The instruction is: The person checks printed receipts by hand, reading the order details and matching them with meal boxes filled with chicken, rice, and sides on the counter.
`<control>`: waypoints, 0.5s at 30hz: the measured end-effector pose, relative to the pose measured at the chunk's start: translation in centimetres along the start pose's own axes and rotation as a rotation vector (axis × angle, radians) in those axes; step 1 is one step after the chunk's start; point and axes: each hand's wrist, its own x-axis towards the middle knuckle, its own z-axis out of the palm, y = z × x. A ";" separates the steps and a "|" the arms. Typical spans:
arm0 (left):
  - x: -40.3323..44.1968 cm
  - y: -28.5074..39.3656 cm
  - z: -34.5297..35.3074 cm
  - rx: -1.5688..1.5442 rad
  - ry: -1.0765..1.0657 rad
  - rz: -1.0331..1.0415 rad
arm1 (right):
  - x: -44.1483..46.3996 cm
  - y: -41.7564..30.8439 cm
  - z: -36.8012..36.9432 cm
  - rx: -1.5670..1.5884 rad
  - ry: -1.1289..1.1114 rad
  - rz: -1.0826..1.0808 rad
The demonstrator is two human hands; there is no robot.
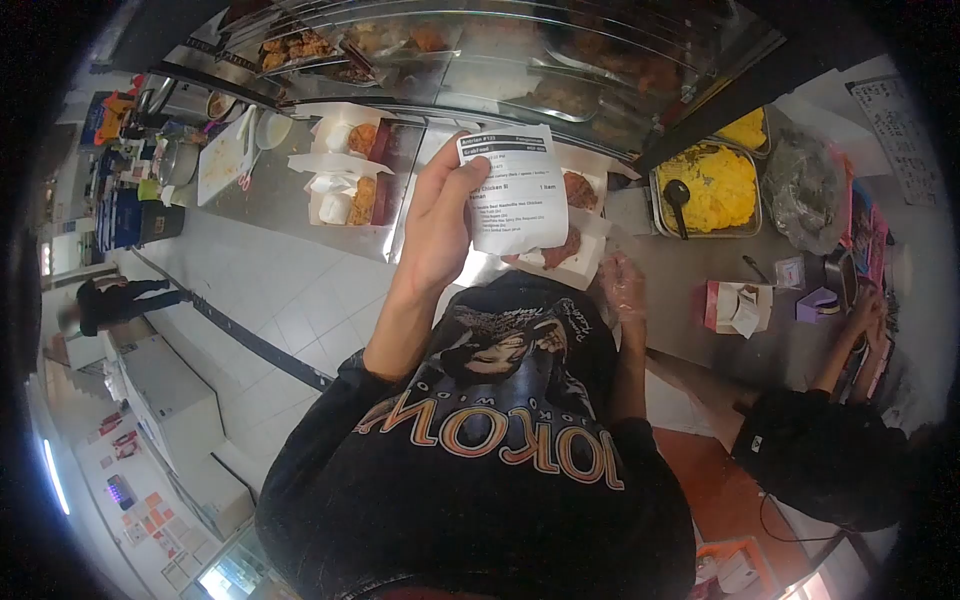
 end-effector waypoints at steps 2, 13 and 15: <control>0.1 -0.1 0.0 -0.018 0.009 -0.010 | -0.8 -0.2 -0.1 0.047 0.021 0.040; 0.2 -0.2 -0.8 -0.032 0.014 -0.003 | -1.0 0.4 0.1 -0.079 -0.014 0.070; 0.2 -0.3 -0.9 -0.045 0.021 -0.006 | -0.9 1.1 0.2 -0.110 -0.018 0.051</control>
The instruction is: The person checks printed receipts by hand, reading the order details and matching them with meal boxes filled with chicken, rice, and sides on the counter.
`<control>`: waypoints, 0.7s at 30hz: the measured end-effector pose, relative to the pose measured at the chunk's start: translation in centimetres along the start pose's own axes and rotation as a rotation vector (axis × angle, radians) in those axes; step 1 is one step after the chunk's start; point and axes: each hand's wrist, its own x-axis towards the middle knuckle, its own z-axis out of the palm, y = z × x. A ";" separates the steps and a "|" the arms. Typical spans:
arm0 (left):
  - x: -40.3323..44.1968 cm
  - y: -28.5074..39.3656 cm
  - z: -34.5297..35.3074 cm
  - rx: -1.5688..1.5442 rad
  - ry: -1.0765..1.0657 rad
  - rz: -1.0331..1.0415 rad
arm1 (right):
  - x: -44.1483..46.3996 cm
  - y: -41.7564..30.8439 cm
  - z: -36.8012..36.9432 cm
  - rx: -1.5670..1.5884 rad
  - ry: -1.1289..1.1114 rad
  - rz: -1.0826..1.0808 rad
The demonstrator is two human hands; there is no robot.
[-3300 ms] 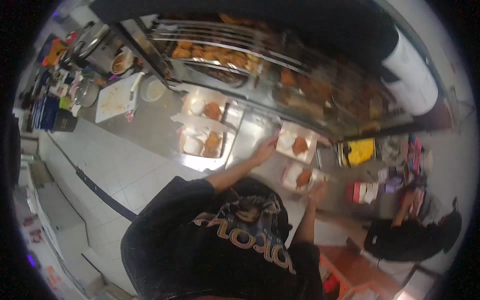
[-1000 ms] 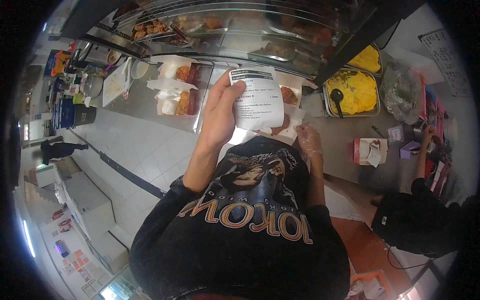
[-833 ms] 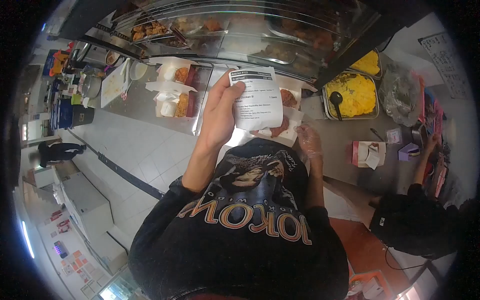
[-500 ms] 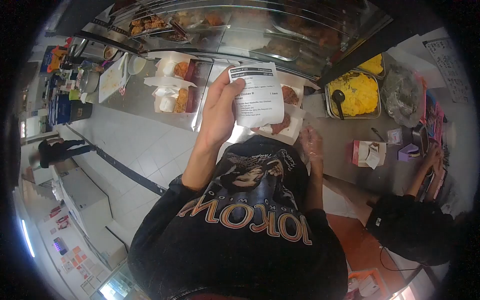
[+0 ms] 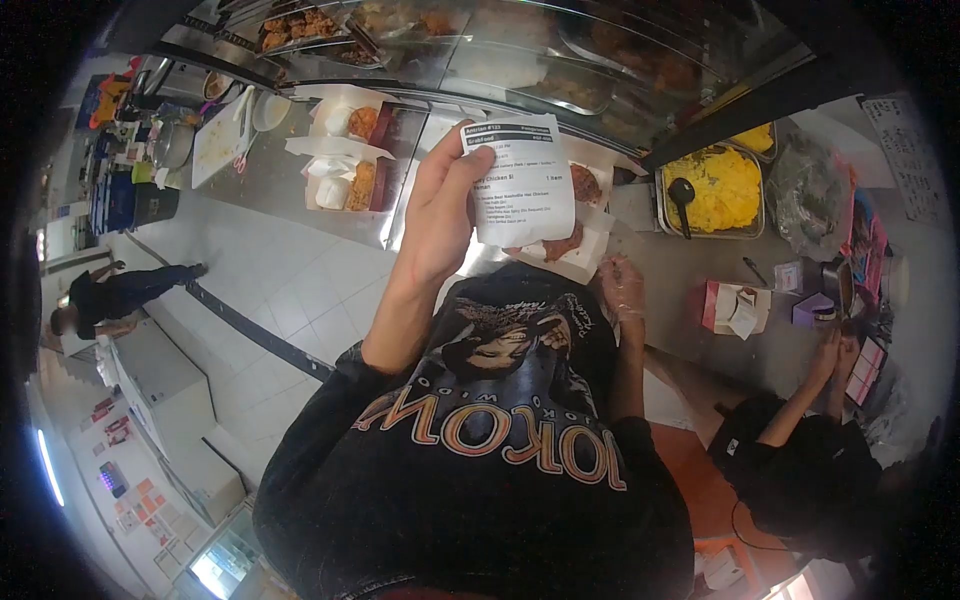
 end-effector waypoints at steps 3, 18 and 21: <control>0.0 0.0 -0.1 -0.014 0.012 -0.004 | 0.2 0.4 0.1 -0.094 0.005 -0.049; 0.4 0.1 -0.7 0.049 0.006 0.001 | 0.2 -1.5 -0.3 -0.011 -0.040 -0.053; 0.5 0.0 -0.7 0.054 0.012 -0.004 | 0.2 -1.4 -0.1 -0.027 -0.022 -0.063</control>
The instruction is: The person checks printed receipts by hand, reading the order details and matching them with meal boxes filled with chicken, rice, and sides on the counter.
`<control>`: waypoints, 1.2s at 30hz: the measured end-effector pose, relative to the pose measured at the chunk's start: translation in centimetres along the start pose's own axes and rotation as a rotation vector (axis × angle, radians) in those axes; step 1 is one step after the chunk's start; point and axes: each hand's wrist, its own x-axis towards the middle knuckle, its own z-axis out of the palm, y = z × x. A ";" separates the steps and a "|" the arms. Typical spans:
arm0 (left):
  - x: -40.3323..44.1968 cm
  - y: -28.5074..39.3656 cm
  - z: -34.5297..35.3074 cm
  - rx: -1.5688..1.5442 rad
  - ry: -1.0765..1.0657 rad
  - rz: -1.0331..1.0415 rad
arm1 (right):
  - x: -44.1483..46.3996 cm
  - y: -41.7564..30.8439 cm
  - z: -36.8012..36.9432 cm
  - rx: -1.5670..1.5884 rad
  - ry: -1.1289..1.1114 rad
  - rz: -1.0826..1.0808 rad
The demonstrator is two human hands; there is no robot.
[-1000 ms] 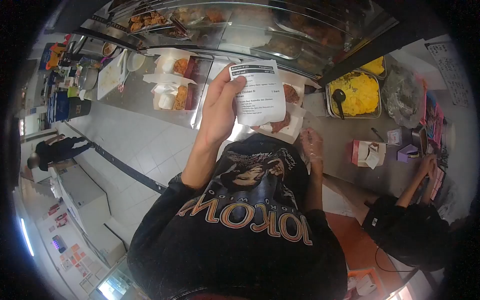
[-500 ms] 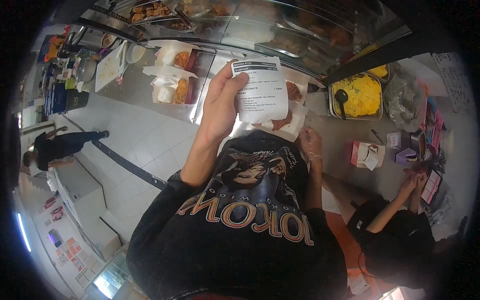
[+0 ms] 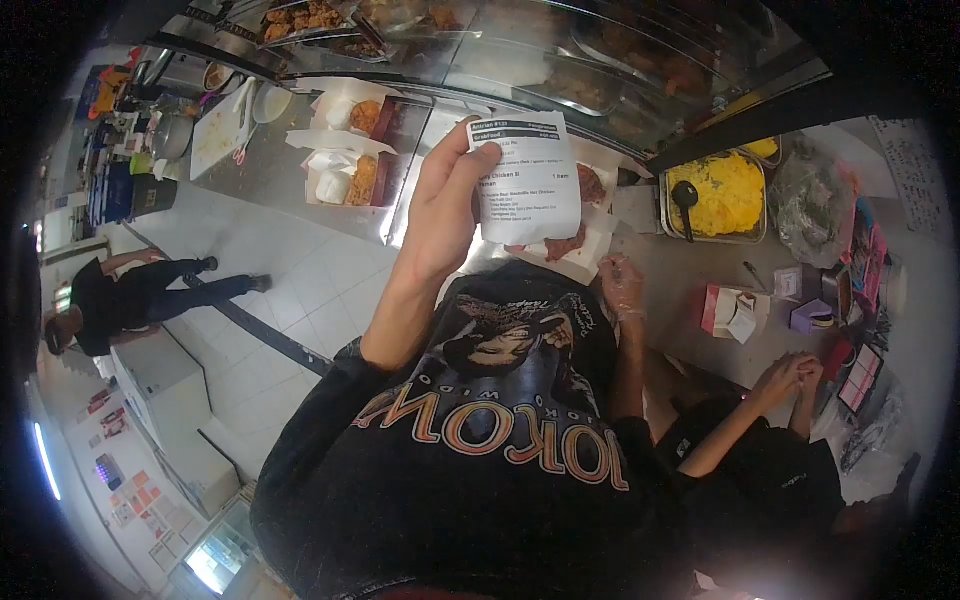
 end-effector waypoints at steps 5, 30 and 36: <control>-0.1 0.2 0.1 -0.007 0.006 -0.012 | -0.4 -1.7 -0.4 0.034 -0.028 0.072; -0.3 0.4 -0.2 -0.038 0.000 0.019 | -0.9 1.3 -0.6 0.080 -0.044 0.203; -0.2 0.6 -0.4 -0.053 0.005 0.016 | -1.1 1.2 -0.4 0.149 -0.027 0.200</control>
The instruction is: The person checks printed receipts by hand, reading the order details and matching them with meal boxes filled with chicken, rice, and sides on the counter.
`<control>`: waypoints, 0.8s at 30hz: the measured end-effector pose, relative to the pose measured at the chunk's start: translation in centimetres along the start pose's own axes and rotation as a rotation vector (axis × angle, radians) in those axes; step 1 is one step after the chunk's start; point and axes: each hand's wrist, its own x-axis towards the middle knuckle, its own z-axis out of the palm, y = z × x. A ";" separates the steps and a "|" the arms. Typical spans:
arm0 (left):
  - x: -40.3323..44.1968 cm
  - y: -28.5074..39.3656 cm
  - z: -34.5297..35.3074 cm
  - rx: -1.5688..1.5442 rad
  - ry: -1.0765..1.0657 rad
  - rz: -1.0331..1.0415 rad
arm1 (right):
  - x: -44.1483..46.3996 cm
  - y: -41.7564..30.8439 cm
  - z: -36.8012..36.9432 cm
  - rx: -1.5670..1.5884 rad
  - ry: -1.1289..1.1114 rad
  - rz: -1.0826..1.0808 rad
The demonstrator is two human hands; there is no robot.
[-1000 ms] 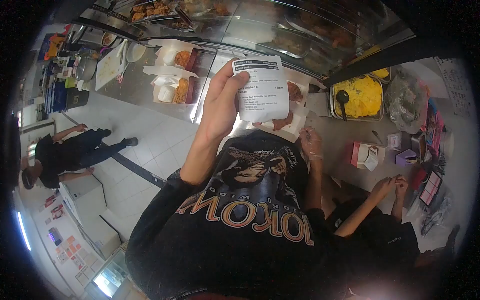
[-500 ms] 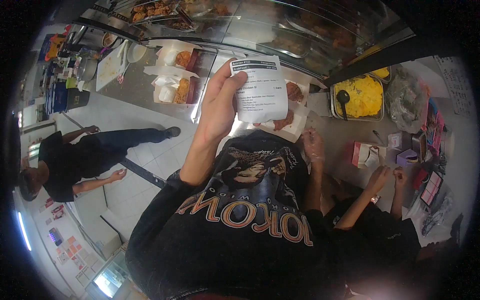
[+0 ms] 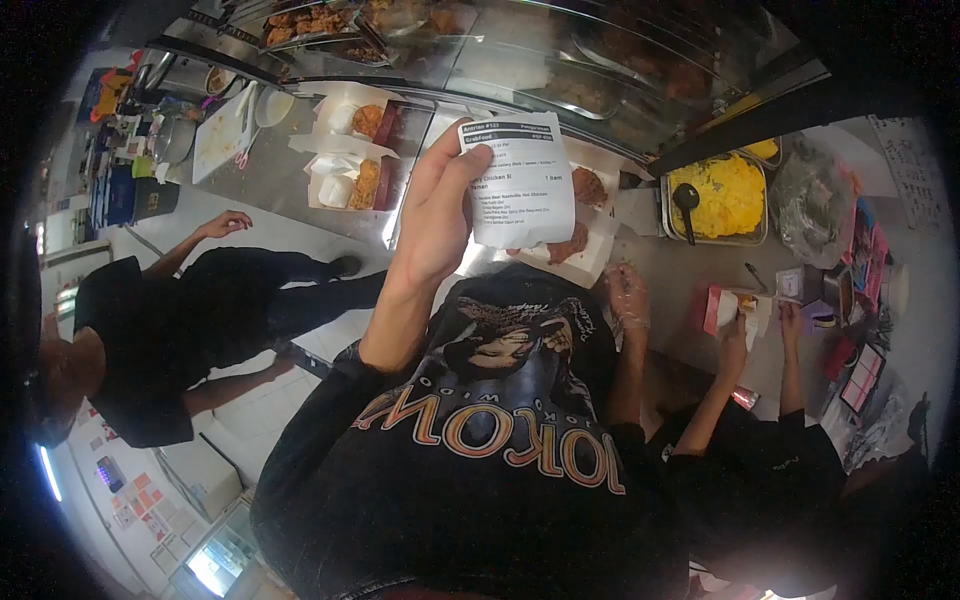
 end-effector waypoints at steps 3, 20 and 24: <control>0.1 0.2 -0.1 -0.009 0.016 0.004 | 0.3 0.4 0.2 0.019 0.003 -0.052; 0.1 1.0 -1.2 -0.117 -0.008 -0.022 | 0.5 -0.1 -0.1 -0.088 -0.032 -0.098; 0.4 1.0 -0.9 -0.127 0.035 0.033 | -0.2 -0.3 0.3 -0.081 0.027 -0.037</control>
